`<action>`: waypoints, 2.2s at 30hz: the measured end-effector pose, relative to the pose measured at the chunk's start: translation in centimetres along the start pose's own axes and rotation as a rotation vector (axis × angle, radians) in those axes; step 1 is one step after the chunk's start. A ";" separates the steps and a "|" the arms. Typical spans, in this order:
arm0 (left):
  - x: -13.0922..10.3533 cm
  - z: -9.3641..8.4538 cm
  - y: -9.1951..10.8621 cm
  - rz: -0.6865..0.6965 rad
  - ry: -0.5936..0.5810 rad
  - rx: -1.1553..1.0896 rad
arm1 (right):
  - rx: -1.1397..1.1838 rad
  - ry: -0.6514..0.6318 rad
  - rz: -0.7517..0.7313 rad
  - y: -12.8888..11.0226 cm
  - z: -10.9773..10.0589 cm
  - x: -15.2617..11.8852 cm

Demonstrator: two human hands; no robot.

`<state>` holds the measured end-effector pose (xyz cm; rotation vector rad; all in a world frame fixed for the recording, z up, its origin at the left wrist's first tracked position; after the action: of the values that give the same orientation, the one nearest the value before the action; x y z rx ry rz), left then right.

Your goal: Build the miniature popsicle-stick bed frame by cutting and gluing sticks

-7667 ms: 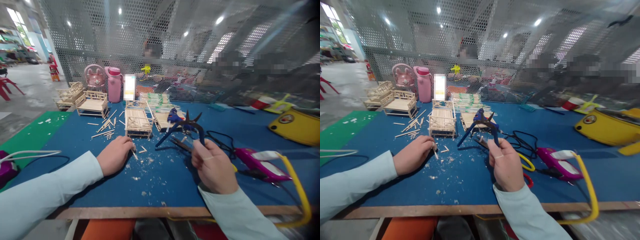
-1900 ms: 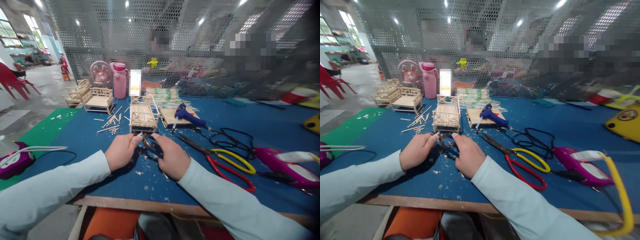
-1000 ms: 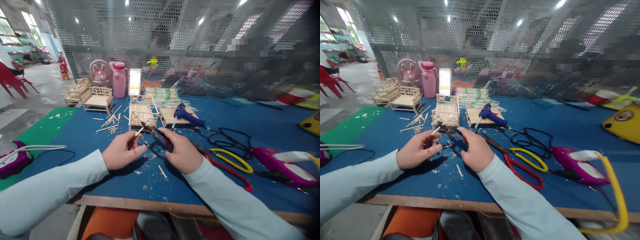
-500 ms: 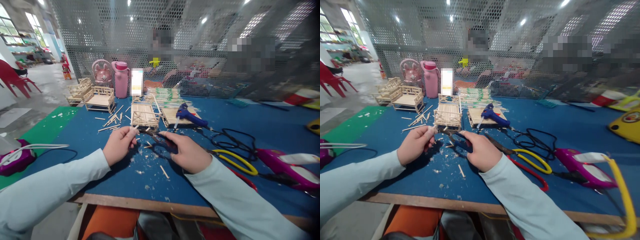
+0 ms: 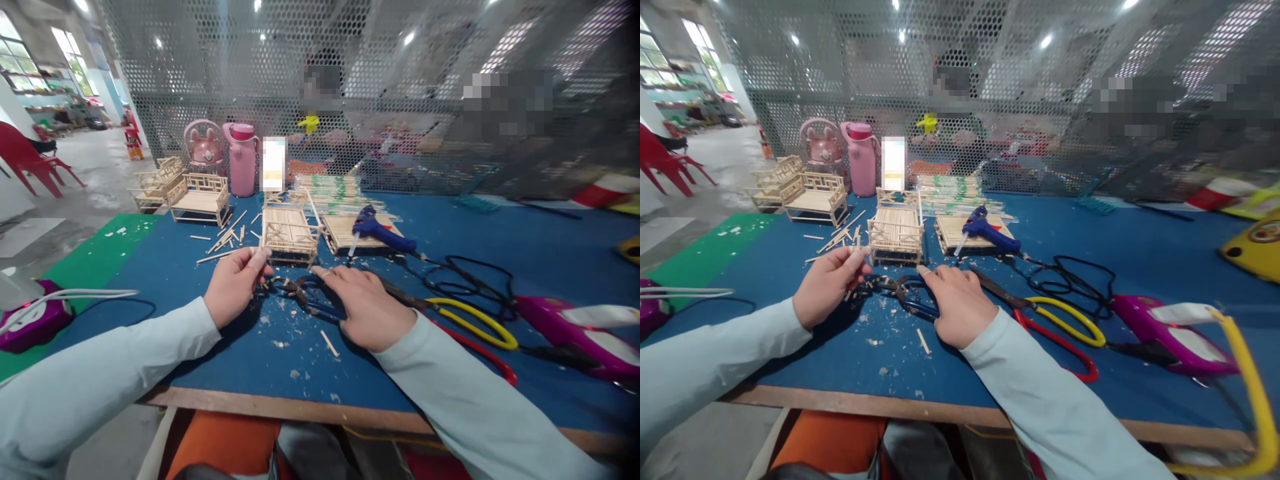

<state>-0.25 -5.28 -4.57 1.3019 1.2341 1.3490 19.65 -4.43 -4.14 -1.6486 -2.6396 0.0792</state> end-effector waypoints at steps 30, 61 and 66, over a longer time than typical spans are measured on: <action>-0.7 0.0 0.0 0.352 -0.155 0.518 | 0.290 0.060 -0.083 0.9 -1.0 -0.2; -1.7 0.9 -0.4 0.243 -0.218 0.437 | 0.433 0.185 -0.195 -1.4 -0.8 -0.1; -1.4 0.7 -0.5 0.281 -0.271 0.440 | 0.430 0.177 -0.194 -1.3 -0.5 0.0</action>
<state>0.55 -6.51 -5.27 1.9585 1.2285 1.0680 18.55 -4.97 -3.57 -1.2016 -2.4146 0.4387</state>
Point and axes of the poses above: each hand's wrist, its own x-axis towards the middle knuckle, its own z-axis out of the palm, y = z × x, the point moved 2 cm from there along x, towards the middle knuckle, and after that the axes turned 5 degrees about z, right-handed, at the moved point
